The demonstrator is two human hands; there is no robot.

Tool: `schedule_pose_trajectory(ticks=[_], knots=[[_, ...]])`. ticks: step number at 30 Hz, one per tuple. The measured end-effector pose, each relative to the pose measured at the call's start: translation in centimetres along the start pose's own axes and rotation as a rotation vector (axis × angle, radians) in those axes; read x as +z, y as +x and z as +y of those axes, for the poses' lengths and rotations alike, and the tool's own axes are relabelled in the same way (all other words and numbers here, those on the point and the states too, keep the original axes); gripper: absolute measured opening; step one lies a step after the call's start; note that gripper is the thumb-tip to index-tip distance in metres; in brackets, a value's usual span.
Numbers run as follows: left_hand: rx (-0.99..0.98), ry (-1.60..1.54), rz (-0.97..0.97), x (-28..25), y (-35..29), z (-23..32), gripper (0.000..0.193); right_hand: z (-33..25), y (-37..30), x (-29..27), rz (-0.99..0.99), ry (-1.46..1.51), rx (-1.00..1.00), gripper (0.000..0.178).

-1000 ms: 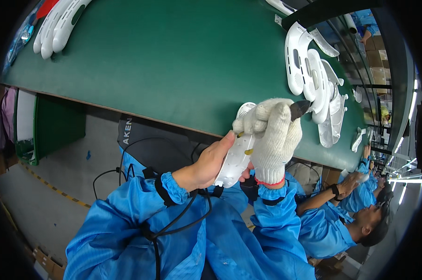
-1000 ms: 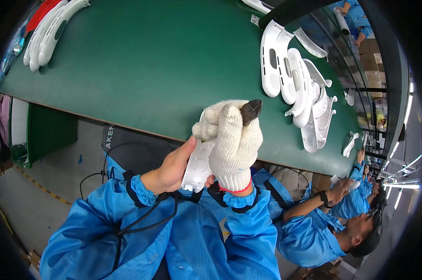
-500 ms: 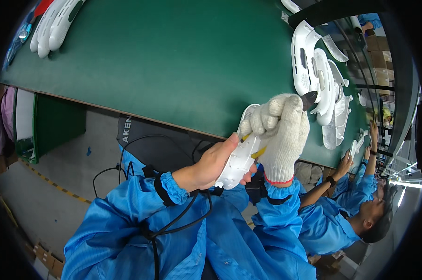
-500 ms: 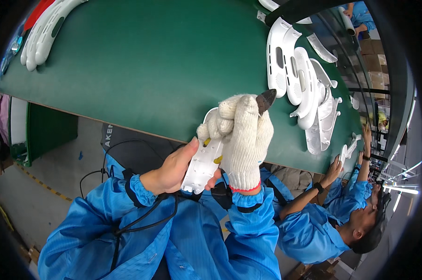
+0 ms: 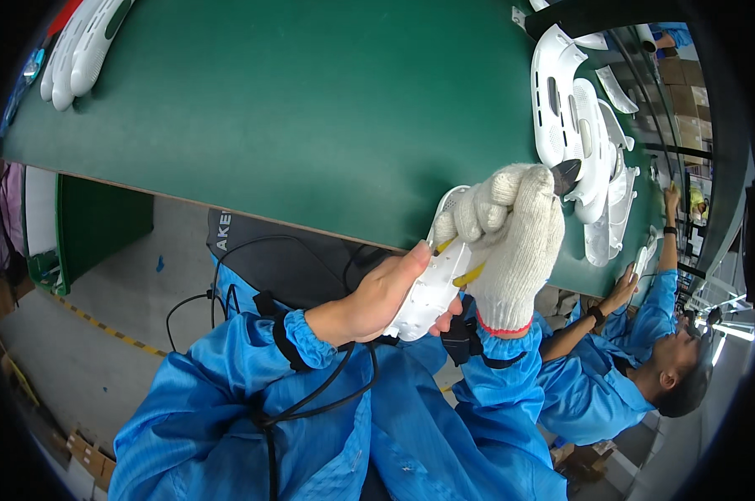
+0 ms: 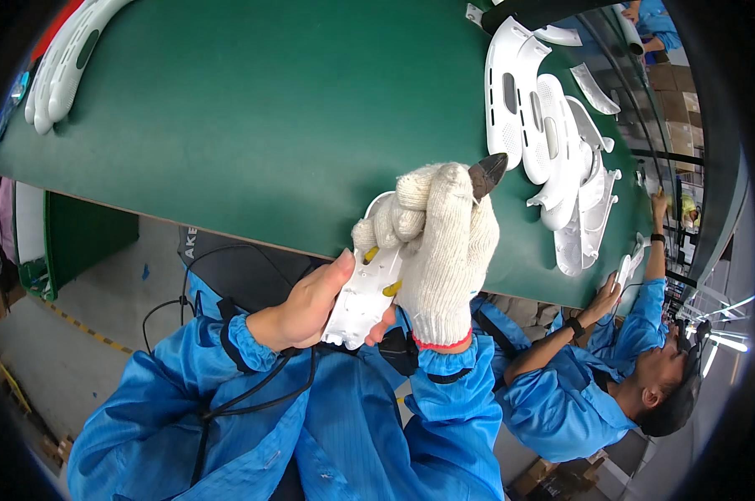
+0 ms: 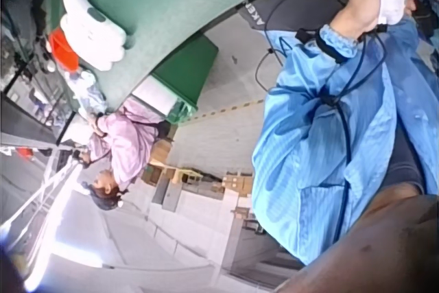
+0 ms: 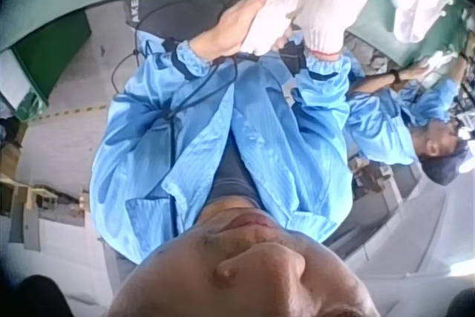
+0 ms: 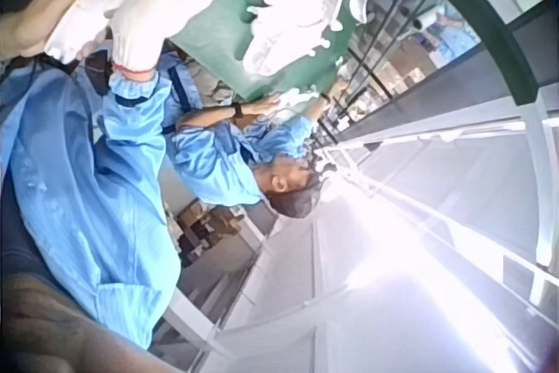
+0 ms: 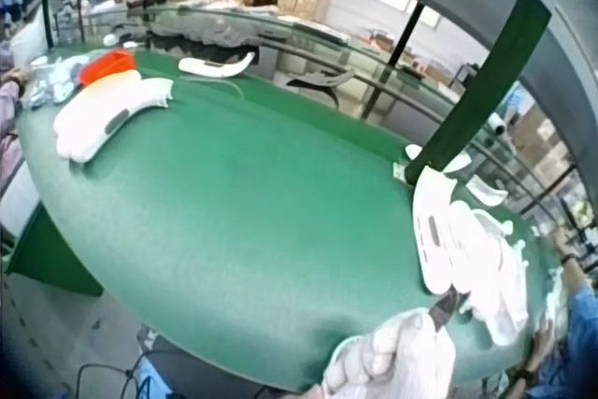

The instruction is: Trimming flashing and assembling white plastic shells on a production line.

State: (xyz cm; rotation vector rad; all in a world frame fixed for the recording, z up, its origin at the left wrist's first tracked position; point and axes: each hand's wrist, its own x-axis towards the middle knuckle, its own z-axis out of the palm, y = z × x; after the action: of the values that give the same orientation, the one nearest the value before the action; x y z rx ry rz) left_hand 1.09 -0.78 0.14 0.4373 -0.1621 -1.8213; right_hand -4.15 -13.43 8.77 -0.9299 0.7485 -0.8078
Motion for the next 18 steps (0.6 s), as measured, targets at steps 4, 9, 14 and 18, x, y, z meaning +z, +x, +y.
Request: schedule_pose_trajectory(ticks=[4, 9, 14, 18], knots=[[0.003, 0.002, 0.005, 0.1, 0.0, 0.0, 0.066, -0.2, 0.1, 0.1, -0.01, -0.028, 0.017, 0.035], [0.012, 0.008, -0.015, 0.1, 0.1, 0.0, 0.067, 0.3, 0.2, -0.5, -0.024, 0.021, 0.022, 0.035], [0.018, -0.052, 0.02, 0.5, 0.1, 0.3, 0.069, 0.2, -0.2, 0.3, 0.038, -0.084, -0.016, 0.035], [0.026, -0.048, 0.011, 0.5, 0.1, 0.3, 0.069, 0.2, -0.2, 0.9, 0.059, -0.046, 0.006, 0.034]])
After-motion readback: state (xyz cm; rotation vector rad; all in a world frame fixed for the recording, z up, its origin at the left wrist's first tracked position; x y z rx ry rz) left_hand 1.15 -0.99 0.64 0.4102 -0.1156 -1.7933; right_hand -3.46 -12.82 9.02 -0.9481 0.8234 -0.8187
